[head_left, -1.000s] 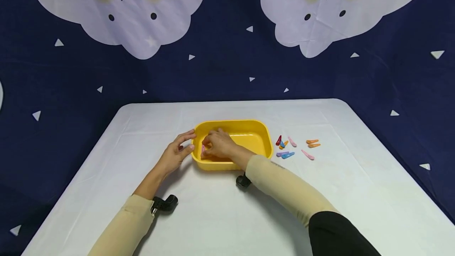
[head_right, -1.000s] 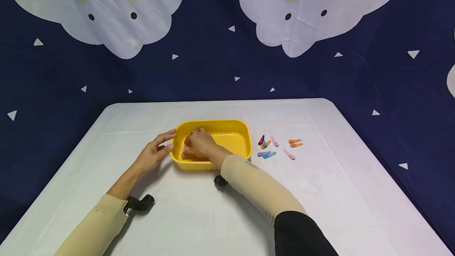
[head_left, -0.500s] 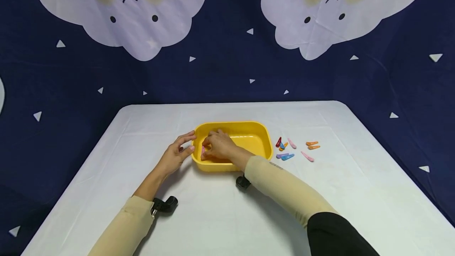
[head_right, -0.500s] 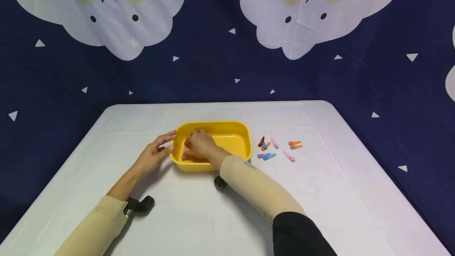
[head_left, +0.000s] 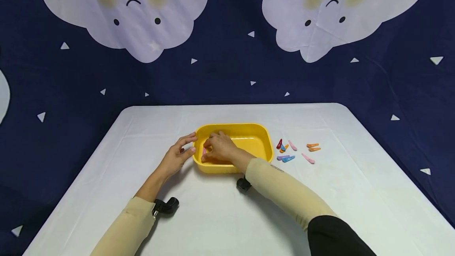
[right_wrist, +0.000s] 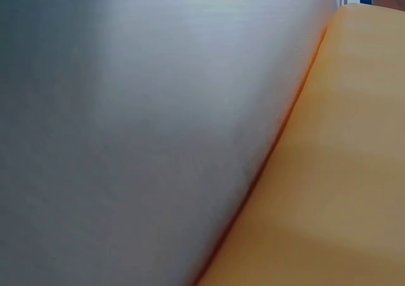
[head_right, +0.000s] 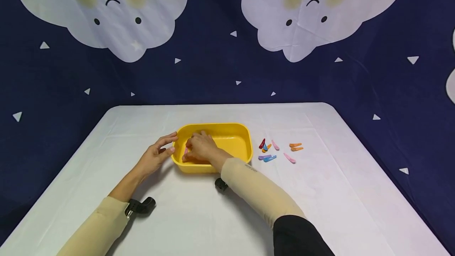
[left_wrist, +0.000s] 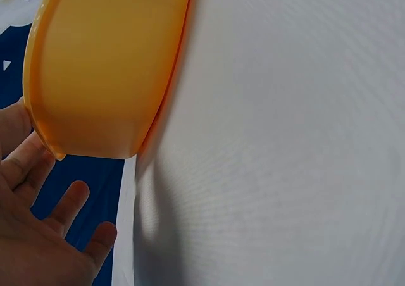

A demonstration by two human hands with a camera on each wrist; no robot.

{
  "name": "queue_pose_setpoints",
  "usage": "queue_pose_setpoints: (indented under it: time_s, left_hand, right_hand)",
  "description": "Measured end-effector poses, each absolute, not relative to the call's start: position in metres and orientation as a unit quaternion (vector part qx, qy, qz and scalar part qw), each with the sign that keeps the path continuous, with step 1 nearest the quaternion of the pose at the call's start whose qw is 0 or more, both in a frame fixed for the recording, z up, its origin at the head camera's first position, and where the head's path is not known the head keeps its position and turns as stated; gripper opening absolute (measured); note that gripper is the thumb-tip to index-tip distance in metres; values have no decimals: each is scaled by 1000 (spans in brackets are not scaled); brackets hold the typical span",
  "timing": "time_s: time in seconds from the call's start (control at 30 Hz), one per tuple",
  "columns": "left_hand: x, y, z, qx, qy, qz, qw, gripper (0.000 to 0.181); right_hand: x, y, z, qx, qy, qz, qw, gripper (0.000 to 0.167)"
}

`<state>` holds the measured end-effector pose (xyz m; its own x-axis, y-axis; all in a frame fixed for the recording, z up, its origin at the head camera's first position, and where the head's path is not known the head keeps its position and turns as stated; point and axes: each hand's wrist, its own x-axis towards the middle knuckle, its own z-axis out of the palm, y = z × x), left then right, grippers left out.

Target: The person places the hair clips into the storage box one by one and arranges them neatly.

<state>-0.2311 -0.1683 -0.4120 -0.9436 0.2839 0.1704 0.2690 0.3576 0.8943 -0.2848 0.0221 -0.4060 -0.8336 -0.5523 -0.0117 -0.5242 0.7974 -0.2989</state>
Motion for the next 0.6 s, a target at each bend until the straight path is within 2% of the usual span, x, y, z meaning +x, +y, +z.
queue_pose_setpoints:
  time_s: [0.4,0.6]
  left_hand:
    - [-231,-167,-410,172,823,541,6,40]
    - [-231,-168,-409,172,824,540,8,41]
  right_hand:
    - [-286,22,-404,-278,947,-148,60,47]
    - [-288,23,-399,-266,948,-164,62,58]
